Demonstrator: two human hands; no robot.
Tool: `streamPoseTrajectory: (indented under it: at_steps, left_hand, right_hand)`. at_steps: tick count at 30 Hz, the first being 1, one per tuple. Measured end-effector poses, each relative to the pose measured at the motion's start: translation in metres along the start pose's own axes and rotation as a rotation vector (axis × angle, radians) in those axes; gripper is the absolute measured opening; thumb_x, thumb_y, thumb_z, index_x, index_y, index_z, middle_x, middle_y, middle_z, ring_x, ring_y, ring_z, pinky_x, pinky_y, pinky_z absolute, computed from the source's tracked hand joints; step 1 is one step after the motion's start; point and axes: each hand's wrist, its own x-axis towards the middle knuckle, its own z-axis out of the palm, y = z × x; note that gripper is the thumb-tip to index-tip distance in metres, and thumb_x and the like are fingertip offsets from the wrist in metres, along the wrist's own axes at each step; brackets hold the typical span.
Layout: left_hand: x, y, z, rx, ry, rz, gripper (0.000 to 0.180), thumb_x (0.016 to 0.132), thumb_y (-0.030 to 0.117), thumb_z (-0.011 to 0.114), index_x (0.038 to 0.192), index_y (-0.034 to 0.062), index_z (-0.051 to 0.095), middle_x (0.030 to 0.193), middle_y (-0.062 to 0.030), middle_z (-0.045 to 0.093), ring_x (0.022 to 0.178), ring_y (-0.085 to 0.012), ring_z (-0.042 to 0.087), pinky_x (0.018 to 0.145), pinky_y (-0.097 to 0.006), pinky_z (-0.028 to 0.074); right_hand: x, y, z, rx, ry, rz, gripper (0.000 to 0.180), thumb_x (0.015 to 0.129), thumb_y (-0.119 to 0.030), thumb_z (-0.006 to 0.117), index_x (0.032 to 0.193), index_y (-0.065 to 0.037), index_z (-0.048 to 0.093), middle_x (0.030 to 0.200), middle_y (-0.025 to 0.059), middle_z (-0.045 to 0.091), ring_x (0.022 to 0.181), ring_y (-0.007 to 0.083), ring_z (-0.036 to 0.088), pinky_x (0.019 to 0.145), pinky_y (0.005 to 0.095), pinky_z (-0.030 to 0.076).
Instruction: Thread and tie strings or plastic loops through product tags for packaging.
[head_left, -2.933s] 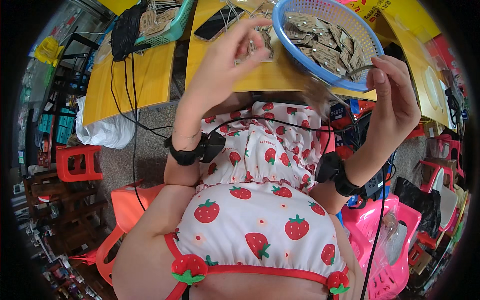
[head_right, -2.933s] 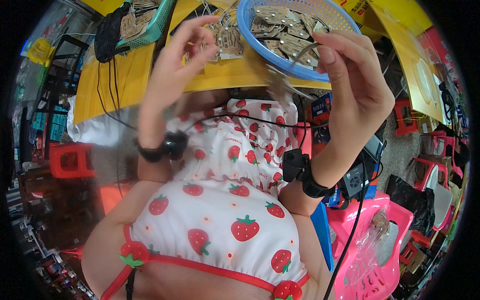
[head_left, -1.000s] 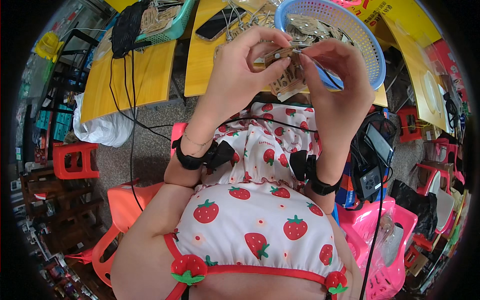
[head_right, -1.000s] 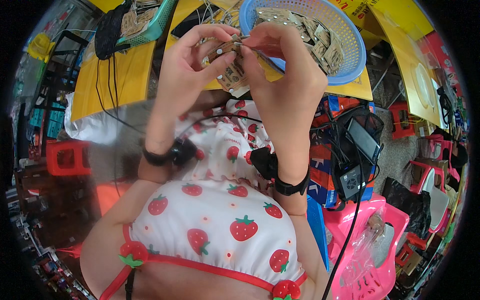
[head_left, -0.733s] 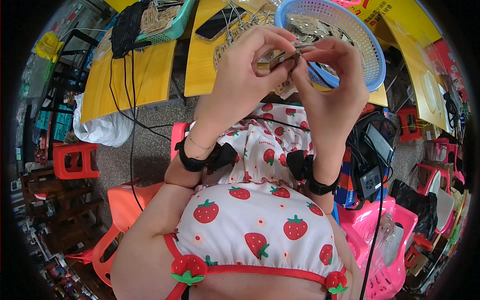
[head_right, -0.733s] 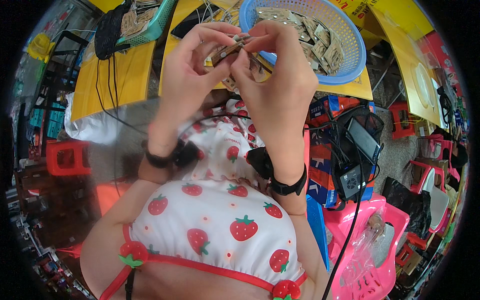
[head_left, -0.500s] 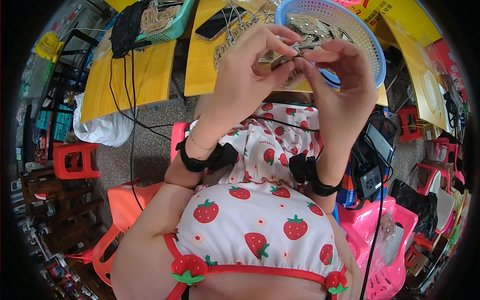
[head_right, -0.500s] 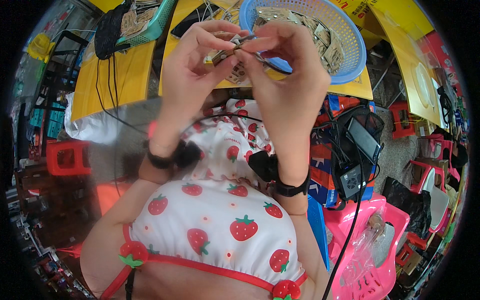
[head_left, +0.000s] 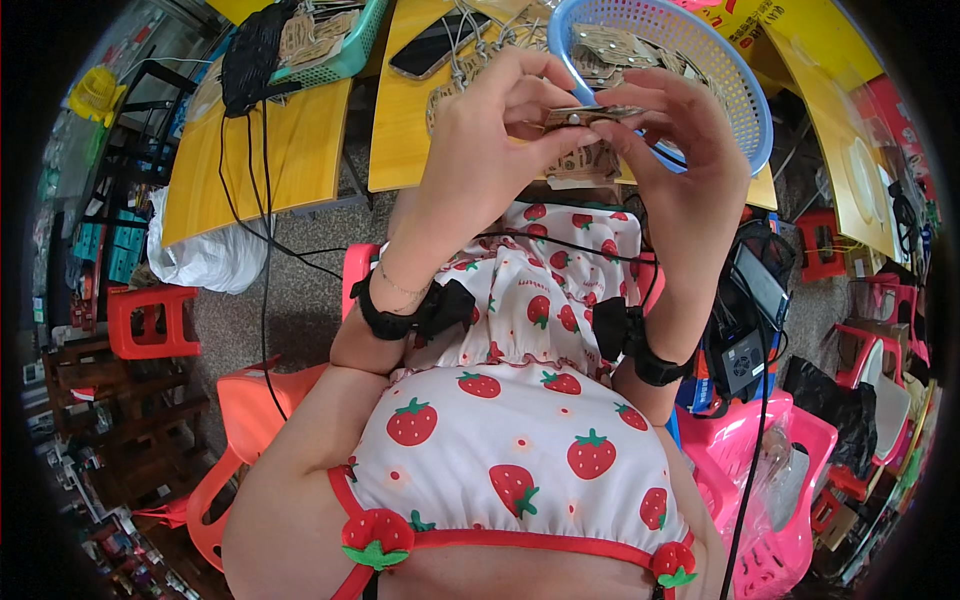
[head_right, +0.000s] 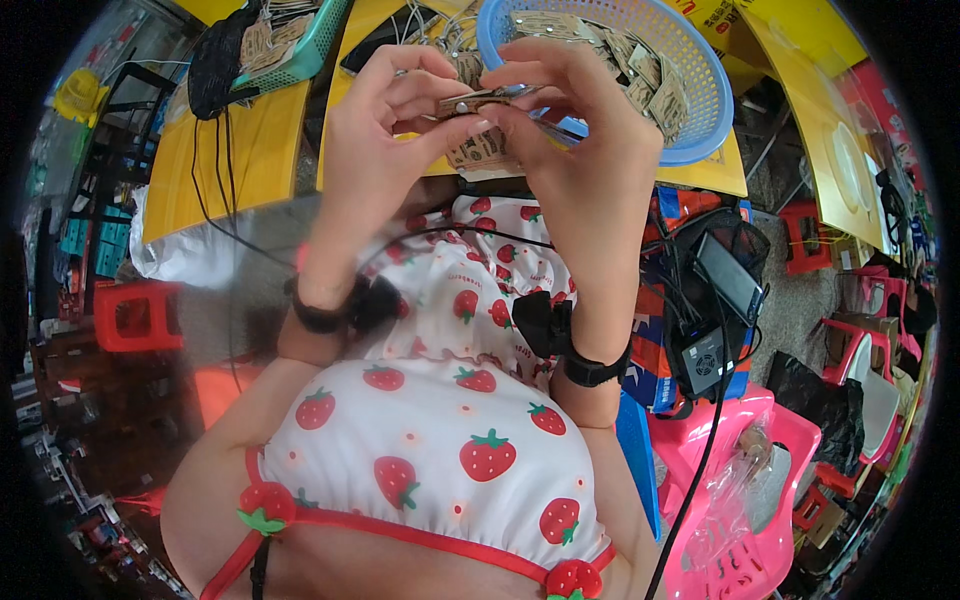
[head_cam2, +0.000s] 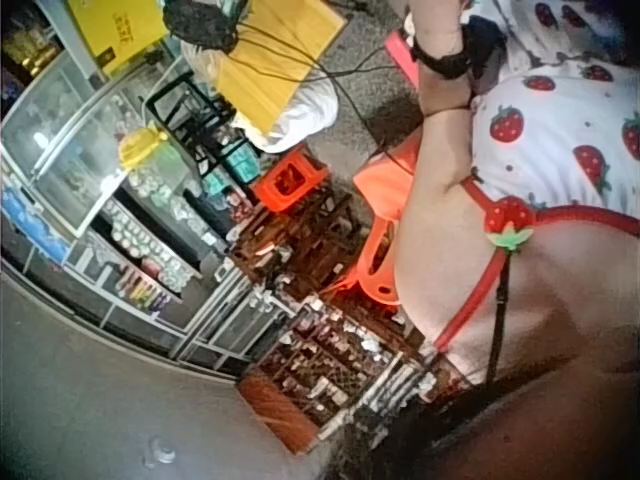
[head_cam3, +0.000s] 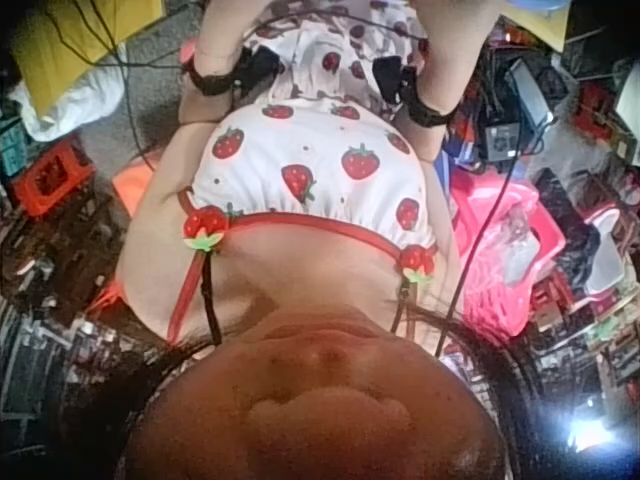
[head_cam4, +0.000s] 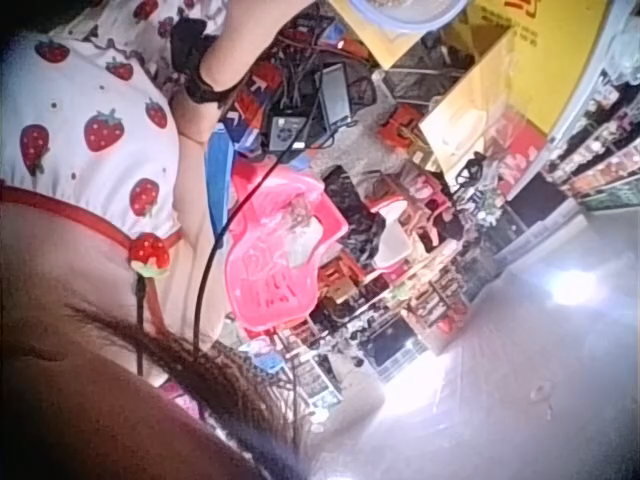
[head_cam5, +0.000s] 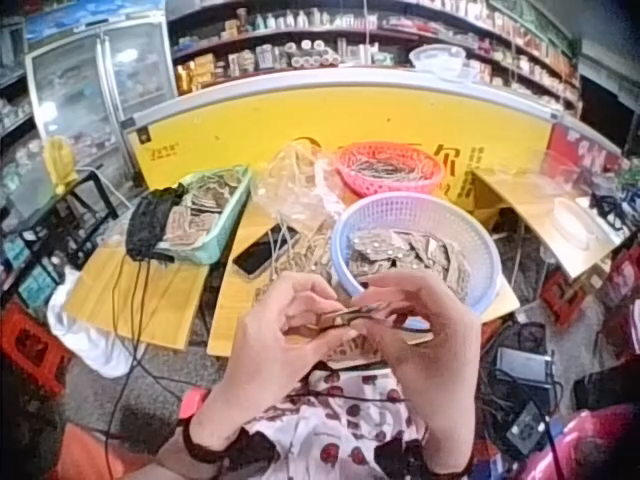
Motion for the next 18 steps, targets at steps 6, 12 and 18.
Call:
streamPoseTrajectory:
  at_steps: [6,12,18]
  left_hand:
    - [0.003,-0.003,-0.008,-0.076,0.026,-0.011,0.034,0.077,-0.001,0.071,0.105,0.0011,0.053,0.096,-0.0022,0.064,0.083,-0.0048,0.057,0.073,-0.019,0.047]
    - [0.005,-0.01,-0.022,-0.036,-0.169,-0.141,0.033,0.079,0.001,0.07,0.108,0.002,0.055,0.083,0.0028,0.062,0.077,-0.0015,0.052,0.065,-0.015,0.04]
    - [0.014,-0.02,-0.052,-0.108,-0.509,-0.328,0.027,0.081,0.001,0.067,0.105,0.0031,0.055,0.069,0.0068,0.047,0.069,-0.0017,0.046,0.063,-0.017,0.036]
  right_hand:
    - [-0.001,0.0,-0.001,0.364,0.062,0.158,0.027,0.076,0.012,0.062,0.101,0.003,0.059,0.092,0.0085,0.067,0.08,0.0123,0.065,0.072,0.0229,0.052]
    - [0.0,0.003,-0.022,0.249,0.135,0.223,0.016,0.082,0.012,0.056,0.095,0.004,0.056,0.093,0.0129,0.067,0.078,0.0192,0.068,0.069,0.0251,0.054]
    - [0.002,0.04,-0.085,0.165,0.853,-0.123,0.01,0.087,0.006,0.056,0.083,0.002,0.048,0.091,0.0236,0.063,0.075,0.0263,0.069,0.066,0.0298,0.059]
